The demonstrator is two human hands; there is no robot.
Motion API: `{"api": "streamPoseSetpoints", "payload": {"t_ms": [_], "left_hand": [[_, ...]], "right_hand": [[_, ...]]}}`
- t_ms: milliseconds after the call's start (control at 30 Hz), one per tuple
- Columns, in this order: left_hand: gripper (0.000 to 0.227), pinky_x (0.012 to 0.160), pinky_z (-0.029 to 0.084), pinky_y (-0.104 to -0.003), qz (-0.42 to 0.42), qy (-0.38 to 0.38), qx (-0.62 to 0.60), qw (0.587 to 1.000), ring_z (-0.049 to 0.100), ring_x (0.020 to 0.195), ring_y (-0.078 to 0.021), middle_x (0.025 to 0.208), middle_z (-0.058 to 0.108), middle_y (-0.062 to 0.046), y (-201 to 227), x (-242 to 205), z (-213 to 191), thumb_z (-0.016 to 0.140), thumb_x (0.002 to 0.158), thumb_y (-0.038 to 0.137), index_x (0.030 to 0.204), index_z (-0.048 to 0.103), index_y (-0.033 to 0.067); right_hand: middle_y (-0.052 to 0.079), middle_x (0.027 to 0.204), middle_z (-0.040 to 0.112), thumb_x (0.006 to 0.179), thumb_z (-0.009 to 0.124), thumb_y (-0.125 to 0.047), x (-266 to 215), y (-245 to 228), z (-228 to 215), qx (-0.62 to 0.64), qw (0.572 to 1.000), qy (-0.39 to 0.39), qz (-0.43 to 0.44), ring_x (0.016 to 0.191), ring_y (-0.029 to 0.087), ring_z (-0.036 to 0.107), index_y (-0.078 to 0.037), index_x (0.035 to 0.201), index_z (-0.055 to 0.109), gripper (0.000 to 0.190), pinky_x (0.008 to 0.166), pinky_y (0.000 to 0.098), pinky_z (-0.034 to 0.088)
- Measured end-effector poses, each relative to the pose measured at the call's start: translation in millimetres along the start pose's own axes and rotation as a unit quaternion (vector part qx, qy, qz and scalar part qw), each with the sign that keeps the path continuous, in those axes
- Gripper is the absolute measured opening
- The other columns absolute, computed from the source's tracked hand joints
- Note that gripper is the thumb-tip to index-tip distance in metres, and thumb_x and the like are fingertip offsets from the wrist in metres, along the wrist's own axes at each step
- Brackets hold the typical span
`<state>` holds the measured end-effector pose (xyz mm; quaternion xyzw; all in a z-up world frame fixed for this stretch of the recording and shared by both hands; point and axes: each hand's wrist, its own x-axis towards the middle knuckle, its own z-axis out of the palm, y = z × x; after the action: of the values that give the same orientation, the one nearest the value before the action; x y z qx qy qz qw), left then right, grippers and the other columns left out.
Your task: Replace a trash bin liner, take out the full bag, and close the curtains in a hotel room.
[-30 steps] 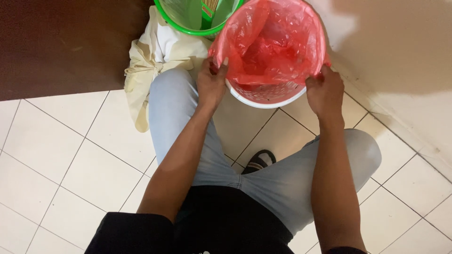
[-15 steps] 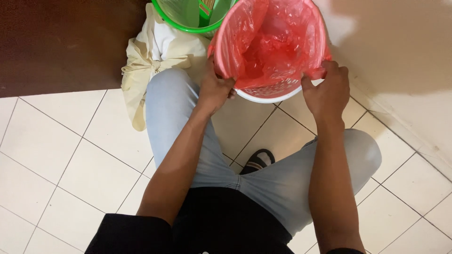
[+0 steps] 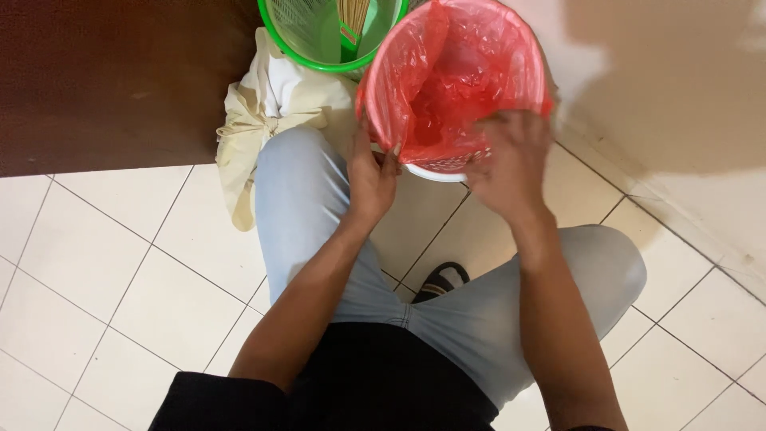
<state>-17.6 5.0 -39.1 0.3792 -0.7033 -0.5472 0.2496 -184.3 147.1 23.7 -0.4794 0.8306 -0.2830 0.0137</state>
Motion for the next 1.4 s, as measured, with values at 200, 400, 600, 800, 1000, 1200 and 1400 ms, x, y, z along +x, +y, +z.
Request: {"api": "streamPoseSetpoints", "payload": {"t_ms": [200,400,600,800,1000,1200,1400], "left_hand": [[0.048,0.068,0.061,-0.030,0.012,0.052,-0.011,0.999,0.071,0.078,-0.0174,0.116,0.064,-0.017,-31,-9,15,0.066,0.102,0.006,0.146,0.047,-0.0017],[0.036,0.055,0.061,-0.030,-0.201,-0.016,-0.115,0.973,0.069,0.059,-0.0140,0.077,0.068,-0.008,-8,1,13,0.052,0.107,0.023,0.137,0.055,0.0032],[0.039,0.057,0.064,-0.029,-0.216,-0.015,-0.186,0.958,0.067,0.062,-0.0128,0.079,0.066,-0.006,-18,2,14,0.050,0.108,0.025,0.141,0.056,0.0056],[0.045,0.065,0.064,-0.032,-0.219,-0.010,-0.218,0.951,0.071,0.069,-0.0125,0.084,0.069,-0.007,0,-1,13,0.051,0.106,0.022,0.149,0.043,0.0111],[0.048,0.069,0.066,-0.037,-0.207,0.126,-0.268,0.932,0.072,0.076,-0.0182,0.095,0.061,-0.004,-5,-26,28,0.070,0.093,0.020,0.125,0.038,0.0028],[0.039,0.062,0.054,-0.028,-0.288,0.059,-0.183,0.938,0.060,0.073,-0.0130,0.084,0.061,-0.008,-24,-39,34,0.068,0.102,0.037,0.096,0.066,-0.0012],[0.034,0.053,0.045,-0.029,-0.378,0.045,-0.309,0.872,0.055,0.064,-0.0118,0.081,0.057,0.000,16,-38,23,0.057,0.096,0.039,0.095,0.072,0.0081]], "right_hand": [[0.011,0.115,0.060,0.078,0.079,-0.003,-10,-2,29,-0.049,0.997,-0.017,-0.057,0.120,0.034,0.050,-0.007,0.103,0.070,0.027,0.113,0.0535,0.034],[0.009,0.112,0.065,0.086,0.076,-0.001,-5,-10,10,0.001,0.998,-0.006,-0.070,0.118,0.031,0.052,-0.006,0.104,0.071,0.019,0.108,0.0471,0.037],[0.006,0.103,0.068,0.085,0.078,-0.003,-22,-17,-4,0.029,0.996,-0.077,-0.043,0.110,0.028,0.056,-0.007,0.097,0.070,0.015,0.106,0.0450,0.038],[0.004,0.104,0.066,0.084,0.079,-0.004,-32,-11,-1,0.016,0.992,-0.114,-0.050,0.109,0.027,0.056,-0.009,0.095,0.071,0.014,0.107,0.0460,0.039],[0.008,0.117,0.062,0.081,0.080,-0.005,-34,-13,-2,0.010,0.992,-0.119,-0.038,0.116,0.030,0.052,-0.008,0.093,0.072,0.015,0.108,0.0473,0.039],[0.006,0.117,0.061,0.079,0.082,-0.009,-32,-19,-13,0.049,0.992,-0.113,-0.034,0.119,0.029,0.050,-0.011,0.096,0.076,0.018,0.104,0.0463,0.039],[0.007,0.101,0.065,0.085,0.082,-0.010,-34,-17,-20,0.115,0.989,-0.079,0.039,0.102,0.029,0.053,-0.010,0.096,0.076,0.013,0.093,0.0417,0.042]]}}
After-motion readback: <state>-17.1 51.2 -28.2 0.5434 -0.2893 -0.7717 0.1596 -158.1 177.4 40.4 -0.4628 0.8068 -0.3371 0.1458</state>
